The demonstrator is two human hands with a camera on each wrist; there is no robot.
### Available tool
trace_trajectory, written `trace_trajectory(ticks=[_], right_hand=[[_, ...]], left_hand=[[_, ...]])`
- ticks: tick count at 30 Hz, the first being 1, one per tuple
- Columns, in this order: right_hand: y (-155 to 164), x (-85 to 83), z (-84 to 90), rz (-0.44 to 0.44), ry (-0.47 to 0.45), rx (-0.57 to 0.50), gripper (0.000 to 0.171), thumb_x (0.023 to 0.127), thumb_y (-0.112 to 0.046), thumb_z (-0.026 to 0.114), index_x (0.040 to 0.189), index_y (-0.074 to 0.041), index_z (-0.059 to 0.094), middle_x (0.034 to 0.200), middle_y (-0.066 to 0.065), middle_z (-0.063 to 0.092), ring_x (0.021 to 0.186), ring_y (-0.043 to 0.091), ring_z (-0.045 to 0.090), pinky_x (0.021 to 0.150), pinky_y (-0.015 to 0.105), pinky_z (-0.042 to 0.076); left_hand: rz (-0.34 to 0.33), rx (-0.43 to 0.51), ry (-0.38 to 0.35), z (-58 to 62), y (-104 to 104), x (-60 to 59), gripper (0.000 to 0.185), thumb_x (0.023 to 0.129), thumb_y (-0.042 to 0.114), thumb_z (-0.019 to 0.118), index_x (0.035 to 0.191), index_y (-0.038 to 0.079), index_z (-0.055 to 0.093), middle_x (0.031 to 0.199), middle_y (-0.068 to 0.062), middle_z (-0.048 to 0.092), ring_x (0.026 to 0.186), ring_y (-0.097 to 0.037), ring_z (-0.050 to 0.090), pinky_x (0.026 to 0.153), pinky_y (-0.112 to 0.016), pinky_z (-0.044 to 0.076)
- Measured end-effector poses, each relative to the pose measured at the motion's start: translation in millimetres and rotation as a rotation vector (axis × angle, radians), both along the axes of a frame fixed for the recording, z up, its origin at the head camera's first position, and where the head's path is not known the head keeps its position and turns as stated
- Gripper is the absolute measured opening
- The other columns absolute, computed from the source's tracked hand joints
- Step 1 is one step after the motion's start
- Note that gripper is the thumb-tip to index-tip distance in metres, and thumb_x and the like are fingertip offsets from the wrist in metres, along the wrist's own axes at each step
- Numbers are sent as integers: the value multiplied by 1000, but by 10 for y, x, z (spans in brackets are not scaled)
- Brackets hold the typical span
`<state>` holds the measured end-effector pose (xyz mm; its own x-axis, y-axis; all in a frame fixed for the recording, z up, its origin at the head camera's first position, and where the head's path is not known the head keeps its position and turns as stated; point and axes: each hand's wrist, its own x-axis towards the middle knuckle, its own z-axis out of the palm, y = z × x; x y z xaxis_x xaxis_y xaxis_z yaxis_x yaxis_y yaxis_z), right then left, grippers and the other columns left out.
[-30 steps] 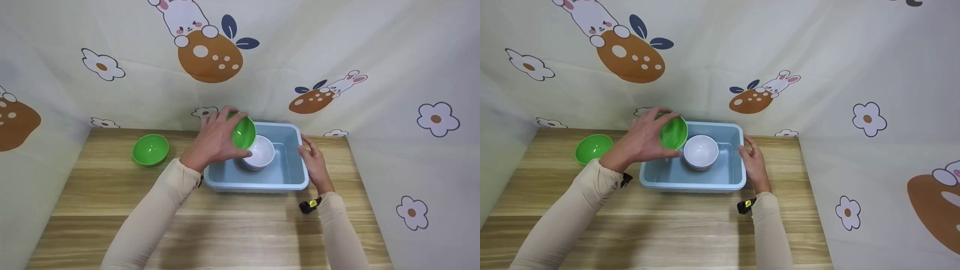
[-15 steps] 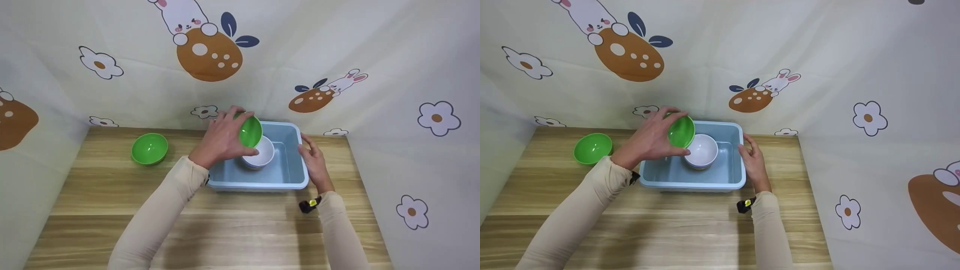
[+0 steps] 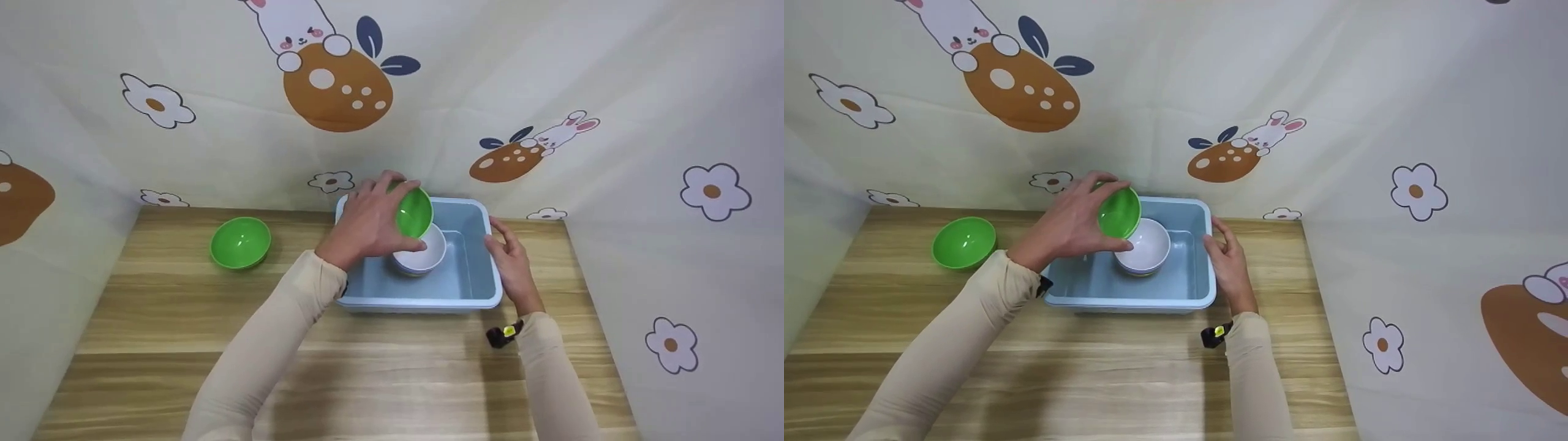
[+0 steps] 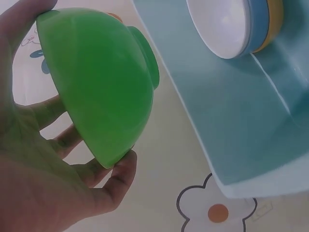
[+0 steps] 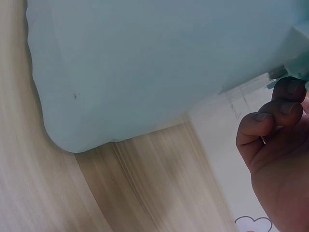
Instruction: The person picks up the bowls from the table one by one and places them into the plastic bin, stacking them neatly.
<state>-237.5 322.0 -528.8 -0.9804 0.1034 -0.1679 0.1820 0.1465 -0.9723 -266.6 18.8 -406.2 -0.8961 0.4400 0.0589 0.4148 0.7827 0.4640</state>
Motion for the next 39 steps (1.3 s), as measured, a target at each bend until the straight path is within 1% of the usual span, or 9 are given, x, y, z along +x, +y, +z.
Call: trace_trajectory(ticks=[5,9,12,15,19,22,31,35,39], right_hand=[[1,-13,-3,1,-20,-2,54,103,-40,58,154,-31,43,129,24,66,99,20,73,76,32,61],[6,-19,-5,1,-36,19,55,103,-42,56,155,-33,41,134,23,64,101,19,72,78,31,61],[-1,-10,-12,3,-46,36,56,103,-44,55,156,-34,40,138,19,62,105,18,71,80,30,60],[-9,-2,-29,-5,-32,32,54,102,-43,57,154,-33,42,137,19,63,105,17,70,80,29,60],[-3,10,-45,-7,3,17,53,103,-40,58,153,-32,44,129,23,66,98,16,71,77,30,59],[8,7,-35,-3,2,22,53,103,-40,58,154,-32,44,130,23,65,98,16,71,78,30,59],[5,-14,-36,-5,-35,41,54,103,-44,56,154,-35,42,141,15,60,113,21,68,84,29,58],[1,-8,-32,1,-44,31,53,104,-44,55,154,-35,41,142,14,59,113,19,68,85,30,58],[15,-8,-29,-2,-26,25,54,103,-44,56,154,-35,42,138,18,61,109,18,69,83,30,59]], left_hand=[[-30,8,-4,-43,93,-27,96,67,65,81,152,36,45,153,2,39,135,-30,39,107,-54,42],[-53,9,-4,-81,169,-45,96,67,64,82,151,36,45,153,2,39,136,-29,37,107,-53,43],[-59,-2,-4,-113,203,-55,95,67,64,82,151,37,45,153,3,39,136,-28,37,107,-52,43],[-66,-5,4,-140,222,-72,95,67,63,82,151,37,45,153,3,39,136,-28,36,107,-52,43],[-82,-6,28,-166,233,-101,96,67,62,84,151,35,46,154,2,40,137,-29,37,107,-54,43],[-90,-12,38,-183,241,-124,96,67,61,84,151,35,46,154,2,41,138,-29,36,107,-55,42],[-131,-12,-10,-247,304,-150,96,67,58,86,151,35,46,154,3,40,137,-27,37,108,-55,42],[-140,-34,-28,-284,331,-150,96,67,57,86,152,34,46,154,2,41,137,-27,38,108,-56,41],[-153,-64,-39,-301,374,-148,96,68,59,85,152,34,46,155,2,41,138,-28,38,110,-55,39]])
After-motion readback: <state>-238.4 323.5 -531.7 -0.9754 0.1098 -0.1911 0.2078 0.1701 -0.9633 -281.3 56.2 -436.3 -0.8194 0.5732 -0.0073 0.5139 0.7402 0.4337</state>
